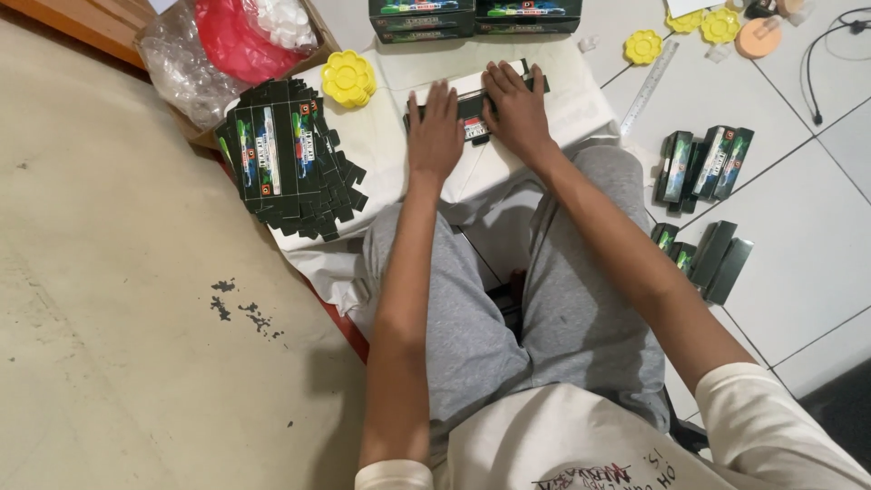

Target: Folding flat cardboard templates into small rectangular boxes on the floor.

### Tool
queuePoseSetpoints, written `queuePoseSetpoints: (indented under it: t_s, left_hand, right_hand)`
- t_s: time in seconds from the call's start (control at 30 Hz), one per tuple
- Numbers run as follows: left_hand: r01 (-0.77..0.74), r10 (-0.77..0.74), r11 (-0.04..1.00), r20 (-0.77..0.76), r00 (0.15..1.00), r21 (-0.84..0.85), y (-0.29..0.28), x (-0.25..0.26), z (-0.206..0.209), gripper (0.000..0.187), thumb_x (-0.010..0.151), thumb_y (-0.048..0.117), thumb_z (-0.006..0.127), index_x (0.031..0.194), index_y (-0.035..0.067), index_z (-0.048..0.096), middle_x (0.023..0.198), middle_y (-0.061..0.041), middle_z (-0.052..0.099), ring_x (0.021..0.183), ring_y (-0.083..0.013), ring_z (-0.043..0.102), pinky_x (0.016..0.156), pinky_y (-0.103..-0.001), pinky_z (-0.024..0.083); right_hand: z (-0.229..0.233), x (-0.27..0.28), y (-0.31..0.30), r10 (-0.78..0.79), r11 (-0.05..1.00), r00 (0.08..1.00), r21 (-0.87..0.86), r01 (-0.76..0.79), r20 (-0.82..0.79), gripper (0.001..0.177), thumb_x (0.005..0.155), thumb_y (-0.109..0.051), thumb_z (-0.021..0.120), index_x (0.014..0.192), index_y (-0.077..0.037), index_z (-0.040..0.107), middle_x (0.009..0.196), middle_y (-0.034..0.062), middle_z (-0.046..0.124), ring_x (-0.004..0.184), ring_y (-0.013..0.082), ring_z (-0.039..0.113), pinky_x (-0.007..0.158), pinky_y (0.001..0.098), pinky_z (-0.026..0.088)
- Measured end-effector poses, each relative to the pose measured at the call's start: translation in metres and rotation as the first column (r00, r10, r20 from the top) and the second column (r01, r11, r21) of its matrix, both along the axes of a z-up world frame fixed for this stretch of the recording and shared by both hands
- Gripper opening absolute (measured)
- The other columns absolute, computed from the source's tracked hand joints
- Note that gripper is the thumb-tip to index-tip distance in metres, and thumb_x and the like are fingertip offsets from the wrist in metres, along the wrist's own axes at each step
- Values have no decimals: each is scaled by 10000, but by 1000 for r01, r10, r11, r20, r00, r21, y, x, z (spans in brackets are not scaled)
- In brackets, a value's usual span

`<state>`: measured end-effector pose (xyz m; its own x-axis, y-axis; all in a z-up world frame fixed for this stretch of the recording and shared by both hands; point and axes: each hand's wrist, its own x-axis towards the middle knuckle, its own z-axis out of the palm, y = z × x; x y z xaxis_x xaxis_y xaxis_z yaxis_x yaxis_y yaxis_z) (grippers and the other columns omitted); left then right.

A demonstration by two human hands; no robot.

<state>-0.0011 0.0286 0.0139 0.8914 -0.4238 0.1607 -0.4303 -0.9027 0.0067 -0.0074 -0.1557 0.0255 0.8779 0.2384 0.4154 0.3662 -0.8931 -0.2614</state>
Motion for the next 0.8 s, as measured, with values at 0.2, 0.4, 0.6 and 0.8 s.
queuePoseSetpoints:
  t_s: [0.2, 0.4, 0.6, 0.8]
  left_hand:
    - [1, 1, 999, 52, 999, -39, -6, 3, -15, 578, 996, 354, 590, 1444, -8, 536, 1559, -121, 468, 1467, -246, 390, 1209, -520, 284]
    - [-22, 20, 999, -47, 999, -40, -6, 5, -19, 619, 933, 320, 651, 1454, 4, 542, 1589, -99, 426, 1493, -244, 339, 1225, -524, 252]
    - [-44, 44, 998, -2, 999, -45, -7, 3, -15, 640, 966, 430, 574, 1474, 46, 518, 1563, -98, 473, 1461, -247, 393, 1213, -574, 229]
    - [-42, 45, 995, 27, 999, -88, -8, 3, -16, 649, 976, 475, 565, 1431, 12, 559, 1537, -141, 498, 1441, -278, 429, 1197, -572, 260]
  right_hand:
    - [9, 1, -3, 75, 996, 996, 48, -77, 37, 420, 930, -76, 687, 1326, 64, 676, 1422, 185, 668, 1418, 318, 521, 1183, 567, 209]
    - [10, 3, 13, 278, 959, 958, 72, -273, -66, 435, 1091, -157, 535, 1485, 16, 602, 1482, 151, 641, 1490, 262, 450, 1257, 538, 99]
    - [14, 1, 14, 234, 962, 971, 153, -225, -46, 375, 1041, -114, 565, 1382, -3, 673, 1430, 121, 676, 1426, 252, 529, 1247, 547, 137]
    - [28, 0, 1, 60, 984, 998, 169, -59, -1, 351, 954, -24, 586, 1263, 91, 705, 1288, 189, 733, 1301, 292, 623, 1187, 529, 254]
